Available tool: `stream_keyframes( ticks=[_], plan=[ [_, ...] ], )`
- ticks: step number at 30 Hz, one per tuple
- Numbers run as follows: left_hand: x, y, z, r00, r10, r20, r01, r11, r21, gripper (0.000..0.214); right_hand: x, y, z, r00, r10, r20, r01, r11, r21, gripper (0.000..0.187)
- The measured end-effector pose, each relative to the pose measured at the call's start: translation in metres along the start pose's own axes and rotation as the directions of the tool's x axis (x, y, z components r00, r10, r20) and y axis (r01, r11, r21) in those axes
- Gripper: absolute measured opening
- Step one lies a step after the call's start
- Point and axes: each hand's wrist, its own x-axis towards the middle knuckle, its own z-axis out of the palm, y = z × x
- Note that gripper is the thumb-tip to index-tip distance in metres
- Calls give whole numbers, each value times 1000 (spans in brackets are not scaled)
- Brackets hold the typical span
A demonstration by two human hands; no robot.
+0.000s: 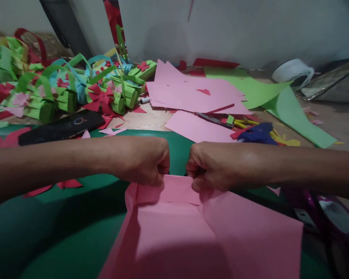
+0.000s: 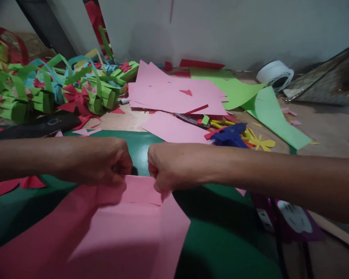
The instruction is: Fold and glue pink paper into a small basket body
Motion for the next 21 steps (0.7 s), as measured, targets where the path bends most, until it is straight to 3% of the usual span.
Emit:
stream_keyframes(
  ticks=[11, 21],
  plan=[
    [3, -22, 3, 998, -32, 59, 33, 999, -30, 14, 19, 13, 3, 998, 9, 66, -10, 1000, 20, 14],
    [-1, -25, 3, 995, -50, 85, 58, 994, -95, 7, 9, 5, 1, 997, 21, 76, -21, 1000, 1, 12]
  ],
)
